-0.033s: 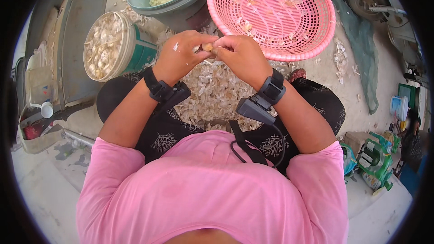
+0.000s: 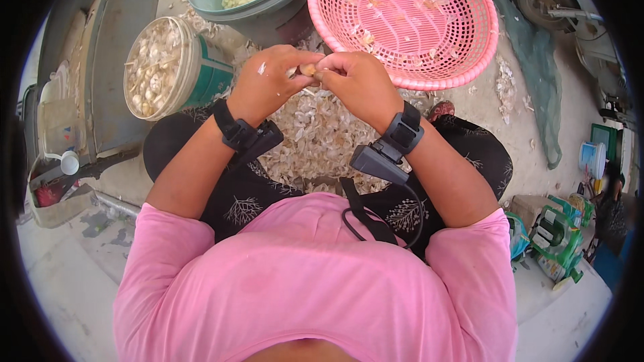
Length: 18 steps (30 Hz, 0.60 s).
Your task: Peeling garlic bulbs into individual cloves and removing the skin.
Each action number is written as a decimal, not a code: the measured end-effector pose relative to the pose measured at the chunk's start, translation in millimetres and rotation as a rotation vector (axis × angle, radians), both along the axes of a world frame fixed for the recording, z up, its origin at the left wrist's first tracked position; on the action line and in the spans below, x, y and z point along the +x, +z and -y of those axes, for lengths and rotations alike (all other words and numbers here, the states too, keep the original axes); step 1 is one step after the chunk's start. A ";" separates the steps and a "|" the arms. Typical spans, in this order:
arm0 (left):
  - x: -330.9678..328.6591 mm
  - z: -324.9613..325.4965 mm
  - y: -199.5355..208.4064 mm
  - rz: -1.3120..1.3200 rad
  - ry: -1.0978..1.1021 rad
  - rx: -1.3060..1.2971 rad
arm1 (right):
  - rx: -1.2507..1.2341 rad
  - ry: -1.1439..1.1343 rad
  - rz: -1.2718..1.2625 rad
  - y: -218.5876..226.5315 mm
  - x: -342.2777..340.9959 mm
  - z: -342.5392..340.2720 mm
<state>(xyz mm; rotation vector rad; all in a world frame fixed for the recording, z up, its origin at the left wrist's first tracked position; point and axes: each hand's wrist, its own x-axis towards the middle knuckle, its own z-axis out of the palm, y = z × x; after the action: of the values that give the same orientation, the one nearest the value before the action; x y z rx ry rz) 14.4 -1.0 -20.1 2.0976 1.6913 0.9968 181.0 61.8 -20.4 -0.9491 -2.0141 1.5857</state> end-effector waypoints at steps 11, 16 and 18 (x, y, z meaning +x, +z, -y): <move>4.2 3.5 11.9 0.171 0.011 -0.373 | -0.324 -0.108 -0.103 -4.5 -5.7 -0.6; -5.1 2.7 23.8 1.267 -0.134 -0.725 | -0.783 0.081 -0.516 2.5 10.5 -8.2; -6.1 2.4 23.0 1.265 -0.128 -0.736 | -0.680 0.028 -0.381 3.5 14.6 -8.5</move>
<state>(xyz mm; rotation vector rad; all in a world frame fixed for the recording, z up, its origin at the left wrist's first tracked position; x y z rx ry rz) 8.3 -3.4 2.9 0.7304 0.9558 1.0451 195.5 70.2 -16.9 -0.7437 -1.2461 2.3210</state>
